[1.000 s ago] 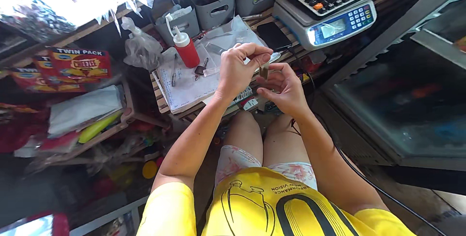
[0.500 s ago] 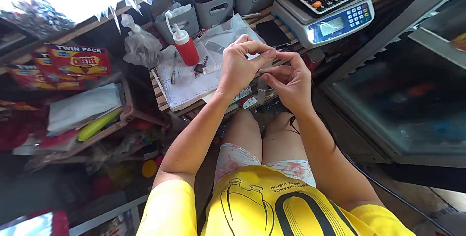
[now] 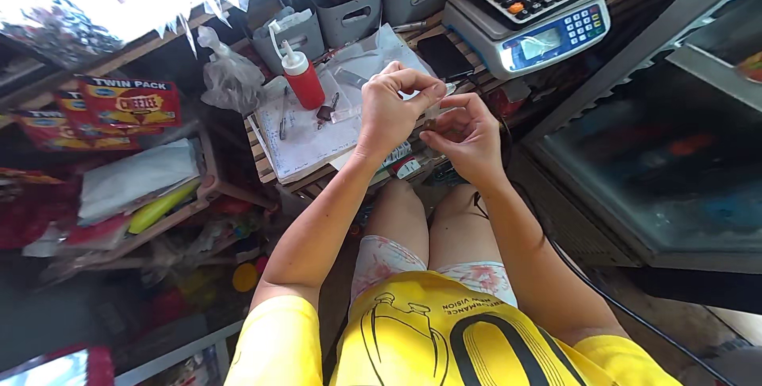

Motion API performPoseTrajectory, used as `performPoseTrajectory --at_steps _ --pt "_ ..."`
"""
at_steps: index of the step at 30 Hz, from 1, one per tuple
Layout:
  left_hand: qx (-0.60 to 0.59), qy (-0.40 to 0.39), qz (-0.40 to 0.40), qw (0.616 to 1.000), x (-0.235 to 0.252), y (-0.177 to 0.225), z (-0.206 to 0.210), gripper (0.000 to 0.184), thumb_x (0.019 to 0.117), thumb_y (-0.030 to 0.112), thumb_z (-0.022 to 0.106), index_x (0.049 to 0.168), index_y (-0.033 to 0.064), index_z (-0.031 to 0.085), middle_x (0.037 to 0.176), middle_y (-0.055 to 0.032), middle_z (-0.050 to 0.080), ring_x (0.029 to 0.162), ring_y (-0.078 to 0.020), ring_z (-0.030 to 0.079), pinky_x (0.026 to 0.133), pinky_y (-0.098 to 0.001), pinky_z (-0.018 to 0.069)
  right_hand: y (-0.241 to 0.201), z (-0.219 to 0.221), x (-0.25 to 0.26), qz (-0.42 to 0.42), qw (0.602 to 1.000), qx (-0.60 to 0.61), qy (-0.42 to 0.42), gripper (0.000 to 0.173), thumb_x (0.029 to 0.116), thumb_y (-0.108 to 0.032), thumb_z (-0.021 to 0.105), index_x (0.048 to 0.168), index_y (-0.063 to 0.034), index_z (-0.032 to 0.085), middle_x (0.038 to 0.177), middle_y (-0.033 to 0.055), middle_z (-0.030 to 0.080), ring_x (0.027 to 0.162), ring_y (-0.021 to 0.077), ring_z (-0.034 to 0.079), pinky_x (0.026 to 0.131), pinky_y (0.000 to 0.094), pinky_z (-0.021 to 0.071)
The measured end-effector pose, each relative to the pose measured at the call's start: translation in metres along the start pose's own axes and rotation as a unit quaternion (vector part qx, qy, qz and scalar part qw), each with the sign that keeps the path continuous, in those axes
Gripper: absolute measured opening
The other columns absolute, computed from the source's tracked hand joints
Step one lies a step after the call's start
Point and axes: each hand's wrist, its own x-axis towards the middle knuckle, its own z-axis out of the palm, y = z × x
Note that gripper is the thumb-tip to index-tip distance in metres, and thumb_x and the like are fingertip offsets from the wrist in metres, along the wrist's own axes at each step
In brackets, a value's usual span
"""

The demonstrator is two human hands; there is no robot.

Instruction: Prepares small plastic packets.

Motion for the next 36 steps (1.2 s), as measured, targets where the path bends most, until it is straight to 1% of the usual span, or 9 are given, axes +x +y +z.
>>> performPoseTrajectory --at_steps 4,5,9,12,16,21,28,33,36 --pt "-0.011 -0.040 -0.012 0.999 -0.002 -0.005 0.003 0.007 0.0852 0.016 0.083 0.088 0.0101 0.079 0.087 -0.0003 0.065 0.084 -0.0072 0.059 0.073 -0.0235 0.0462 -0.002 -0.007 0.004 -0.023 0.997 -0.052 -0.043 0.049 0.0924 -0.015 0.073 0.135 -0.0015 0.053 0.122 0.0063 0.067 0.114 0.0097 0.066 0.100 0.0283 0.0552" --pt "-0.017 -0.052 -0.012 0.998 -0.003 -0.006 0.005 0.007 0.0852 0.016 0.083 0.088 0.0105 0.079 0.091 -0.0012 0.067 0.088 -0.0084 0.060 0.077 -0.0252 0.0470 -0.004 -0.007 0.006 -0.028 0.998 -0.045 -0.032 0.046 0.0957 -0.015 0.070 0.136 0.0007 0.055 0.124 0.0075 0.068 0.115 0.0104 0.066 0.102 0.0291 0.0551" --pt "-0.060 -0.054 -0.018 0.997 -0.005 -0.007 0.011 0.005 0.0860 0.012 0.081 0.090 0.0090 0.079 0.096 -0.0034 0.068 0.093 -0.0096 0.062 0.077 -0.0239 0.0499 -0.011 0.000 0.011 -0.013 0.999 -0.008 0.049 0.045 0.0953 -0.002 0.069 0.136 -0.0022 0.049 0.104 0.0039 0.075 0.089 0.0070 0.074 0.081 0.0229 0.0618" --pt "-0.072 -0.029 -0.023 0.997 0.001 -0.002 0.006 0.004 0.0856 0.013 0.081 0.088 0.0097 0.079 0.092 -0.0017 0.066 0.090 -0.0090 0.061 0.077 -0.0247 0.0489 -0.013 0.002 0.003 0.000 1.000 0.002 0.023 0.044 0.0969 -0.003 0.068 0.135 -0.0088 0.047 0.105 0.0002 0.076 0.089 0.0051 0.074 0.079 0.0188 0.0605" --pt "-0.057 -0.020 -0.029 0.998 0.008 0.007 -0.003 0.005 0.0847 0.013 0.082 0.087 0.0112 0.079 0.090 -0.0004 0.064 0.089 -0.0089 0.059 0.076 -0.0242 0.0471 -0.009 0.005 -0.003 0.020 1.000 0.021 0.011 0.045 0.0958 0.000 0.068 0.135 -0.0071 0.048 0.108 0.0032 0.077 0.093 0.0099 0.075 0.084 0.0231 0.0618" --pt "-0.043 -0.005 -0.025 0.999 0.015 0.012 -0.013 0.004 0.0851 0.015 0.082 0.087 0.0130 0.080 0.089 0.0007 0.064 0.094 -0.0100 0.058 0.080 -0.0260 0.0463 -0.002 0.008 -0.007 0.034 0.999 0.025 0.001 0.048 0.0910 0.004 0.072 0.133 -0.0073 0.051 0.103 0.0044 0.078 0.090 0.0107 0.076 0.080 0.0227 0.0626" --pt "-0.039 0.012 -0.009 0.999 0.023 0.017 -0.025 0.003 0.0849 0.013 0.082 0.086 0.0132 0.080 0.086 0.0025 0.064 0.090 -0.0075 0.058 0.080 -0.0250 0.0444 0.009 0.011 -0.009 0.010 1.000 0.009 0.024 0.046 0.0816 -0.001 0.083 0.119 -0.0087 0.057 0.082 -0.0021 0.072 0.073 0.0057 0.072 0.067 0.0205 0.0618" --pt "-0.022 0.019 -0.003 1.000 0.024 0.018 -0.028 0.004 0.0851 0.016 0.082 0.087 0.0135 0.080 0.086 0.0028 0.063 0.090 -0.0073 0.057 0.080 -0.0253 0.0436 0.011 0.013 -0.010 -0.014 1.000 0.025 0.004 0.044 0.0862 0.005 0.077 0.124 -0.0041 0.057 0.095 0.0034 0.076 0.086 0.0103 0.075 0.080 0.0252 0.0633" --pt "-0.022 0.023 0.003 0.999 0.023 0.019 -0.028 0.004 0.0845 0.015 0.083 0.085 0.0130 0.079 0.085 0.0027 0.063 0.089 -0.0072 0.057 0.079 -0.0247 0.0436 0.014 0.012 -0.009 -0.032 0.999 0.000 0.002 0.044 0.0842 0.001 0.080 0.121 -0.0037 0.058 0.089 0.0027 0.073 0.082 0.0102 0.074 0.077 0.0257 0.0631"
